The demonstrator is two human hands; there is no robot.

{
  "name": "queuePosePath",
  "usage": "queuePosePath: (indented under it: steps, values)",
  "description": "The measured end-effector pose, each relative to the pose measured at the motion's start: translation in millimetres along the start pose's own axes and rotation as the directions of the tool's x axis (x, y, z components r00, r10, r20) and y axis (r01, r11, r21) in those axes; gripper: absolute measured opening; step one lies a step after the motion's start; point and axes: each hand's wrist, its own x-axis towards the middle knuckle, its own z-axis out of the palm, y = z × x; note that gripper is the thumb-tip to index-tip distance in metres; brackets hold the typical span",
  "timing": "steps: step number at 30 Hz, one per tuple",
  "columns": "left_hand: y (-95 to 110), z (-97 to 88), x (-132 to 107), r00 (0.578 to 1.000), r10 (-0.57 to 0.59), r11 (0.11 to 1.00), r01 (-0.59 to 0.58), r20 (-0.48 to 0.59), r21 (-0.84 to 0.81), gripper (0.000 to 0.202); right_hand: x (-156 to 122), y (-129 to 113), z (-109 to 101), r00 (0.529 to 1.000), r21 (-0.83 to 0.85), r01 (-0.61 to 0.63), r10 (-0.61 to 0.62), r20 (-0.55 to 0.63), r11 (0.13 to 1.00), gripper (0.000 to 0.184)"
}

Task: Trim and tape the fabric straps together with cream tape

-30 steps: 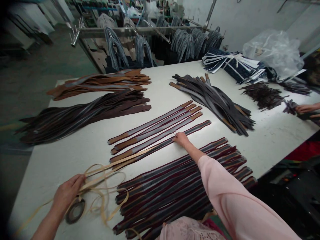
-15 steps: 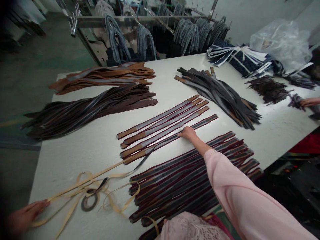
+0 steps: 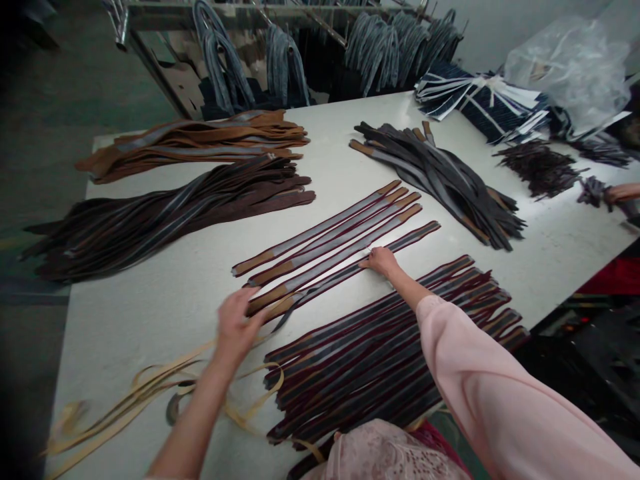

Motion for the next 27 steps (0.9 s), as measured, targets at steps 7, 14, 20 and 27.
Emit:
queuePosePath:
  steps: [7,14,20,27]
  values:
    - [63,73.5,39,1.000,-0.026,0.993,0.026,-0.001,0.118,0.011,0,1,-2,1.000,-0.001,0.021,-0.021,-0.005,1.000,0.042]
    - [41,60.0,39,0.864,-0.336,0.847,0.451,0.376,-0.280,0.029,5,3,-8,0.998,-0.023,0.024,-0.023,0.054,0.999,0.044]
    - [-11,52.7,25,0.821,-0.427,0.798,0.539,0.379,-0.270,0.032,7,2,-12,0.994,-0.058,0.042,-0.036,0.100,0.997,0.049]
    - [-55,14.7,-15,0.756,-0.504,0.742,0.626,0.418,-0.238,0.034,8,2,-9,0.996,-0.072,0.020,-0.014,0.084,0.997,0.051]
